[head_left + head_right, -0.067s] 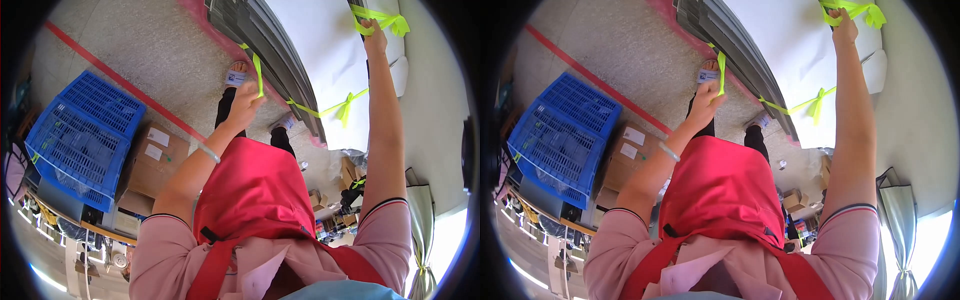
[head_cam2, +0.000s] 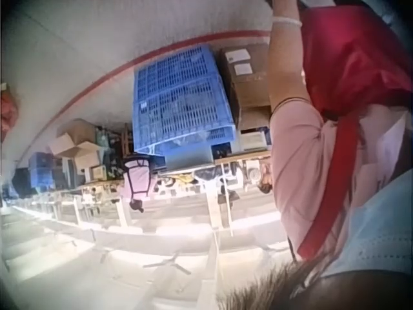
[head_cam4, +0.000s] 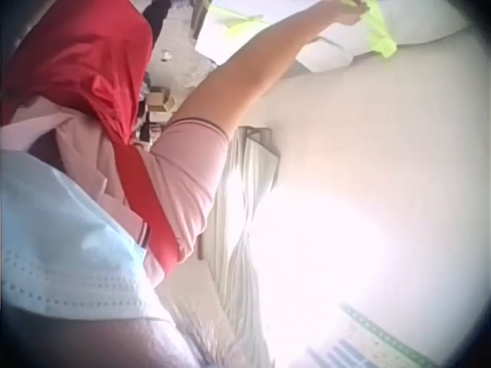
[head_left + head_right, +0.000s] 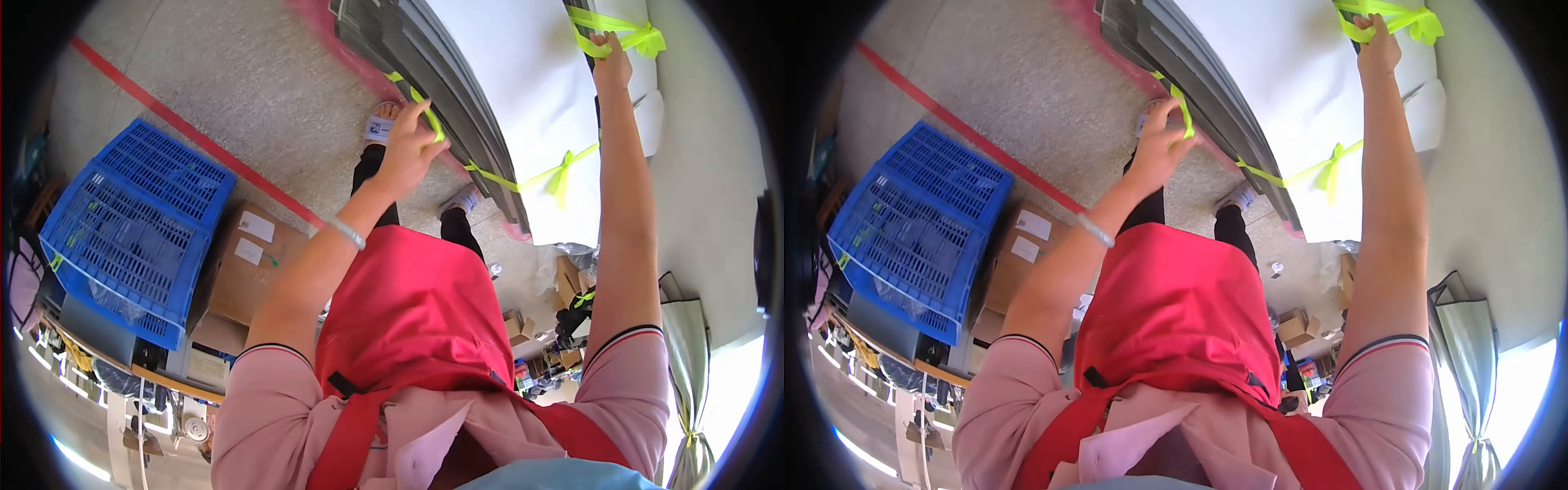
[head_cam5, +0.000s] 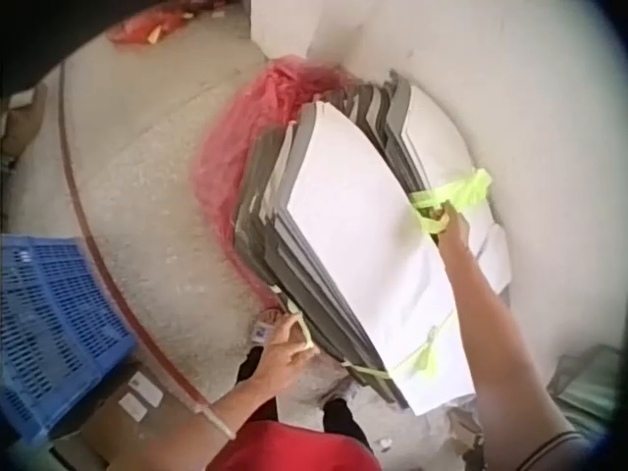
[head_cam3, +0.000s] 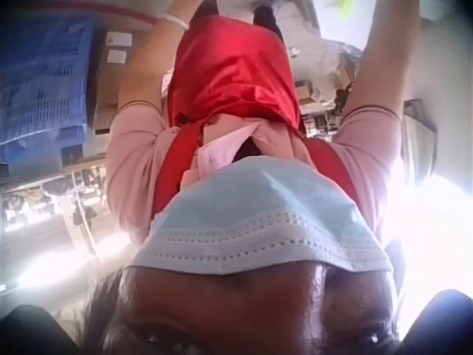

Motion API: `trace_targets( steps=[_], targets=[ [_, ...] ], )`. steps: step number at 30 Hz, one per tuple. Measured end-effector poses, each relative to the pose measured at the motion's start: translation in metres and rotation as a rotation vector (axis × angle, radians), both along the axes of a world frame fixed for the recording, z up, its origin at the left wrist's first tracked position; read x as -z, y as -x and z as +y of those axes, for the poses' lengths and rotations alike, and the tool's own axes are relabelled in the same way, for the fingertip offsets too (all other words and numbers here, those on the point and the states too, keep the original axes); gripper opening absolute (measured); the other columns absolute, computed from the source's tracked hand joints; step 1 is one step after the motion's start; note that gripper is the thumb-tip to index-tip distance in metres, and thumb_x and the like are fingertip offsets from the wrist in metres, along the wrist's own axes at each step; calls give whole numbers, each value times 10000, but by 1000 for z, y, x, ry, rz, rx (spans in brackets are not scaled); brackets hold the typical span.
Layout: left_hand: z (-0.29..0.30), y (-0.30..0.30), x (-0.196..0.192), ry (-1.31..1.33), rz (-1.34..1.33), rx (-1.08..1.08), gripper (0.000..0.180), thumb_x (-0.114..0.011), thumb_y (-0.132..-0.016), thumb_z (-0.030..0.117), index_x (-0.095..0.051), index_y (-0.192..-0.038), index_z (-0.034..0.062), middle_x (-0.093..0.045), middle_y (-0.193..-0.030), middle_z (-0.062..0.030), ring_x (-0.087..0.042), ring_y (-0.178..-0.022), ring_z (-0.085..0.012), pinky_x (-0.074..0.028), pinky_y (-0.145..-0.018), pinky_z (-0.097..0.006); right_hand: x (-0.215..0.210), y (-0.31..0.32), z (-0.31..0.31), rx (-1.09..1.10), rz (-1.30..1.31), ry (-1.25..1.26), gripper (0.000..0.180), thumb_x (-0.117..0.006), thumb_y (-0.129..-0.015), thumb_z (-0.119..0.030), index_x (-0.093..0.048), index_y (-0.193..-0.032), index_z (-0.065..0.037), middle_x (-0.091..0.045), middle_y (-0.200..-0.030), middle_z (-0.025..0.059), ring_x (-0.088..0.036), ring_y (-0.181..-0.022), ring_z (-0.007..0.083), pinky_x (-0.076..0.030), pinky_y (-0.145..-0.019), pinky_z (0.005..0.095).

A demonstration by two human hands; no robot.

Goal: Gathering and bundling large white material sheets together using yellow plastic straps.

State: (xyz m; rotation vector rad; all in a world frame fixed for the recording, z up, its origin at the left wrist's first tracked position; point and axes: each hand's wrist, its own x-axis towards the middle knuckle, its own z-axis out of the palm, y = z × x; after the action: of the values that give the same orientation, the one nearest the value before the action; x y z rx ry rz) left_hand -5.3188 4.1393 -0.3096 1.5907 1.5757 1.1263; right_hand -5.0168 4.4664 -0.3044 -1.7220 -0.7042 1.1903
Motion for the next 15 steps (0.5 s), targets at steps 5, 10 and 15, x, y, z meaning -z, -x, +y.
trace_targets(
  steps=[5,10,15],
  targets=[
    [70,-39,7,685,-530,44,422,-568,-934,349,-675,-754,-18,-657,-738,-152,-629,-703,-277,-477,-723,-394,-15,-48,41,7,73,-95,332,-564,-959,-105,-513,-1217,98,-546,-1195,227,-599,-1081,349,-470,-1025,404],
    [-17,-21,19,789,-549,-195,474,-557,-948,345,-571,-628,-5,-504,-533,-67,-523,-557,-134,-418,-559,-325,6,-65,62,-8,62,-48,279,-575,-953,-101,-565,-1158,87,-607,-1043,185,-634,-986,321,-497,-953,370],
    [-38,-9,-50,723,-505,-236,428,-587,-965,290,-560,-641,11,-499,-562,-23,-467,-555,-97,-382,-542,-292,39,-37,36,-80,-80,82,172,-570,-938,-186,-637,-929,-29,-578,-792,77,-561,-715,225,-439,-614,337]
  ],
)
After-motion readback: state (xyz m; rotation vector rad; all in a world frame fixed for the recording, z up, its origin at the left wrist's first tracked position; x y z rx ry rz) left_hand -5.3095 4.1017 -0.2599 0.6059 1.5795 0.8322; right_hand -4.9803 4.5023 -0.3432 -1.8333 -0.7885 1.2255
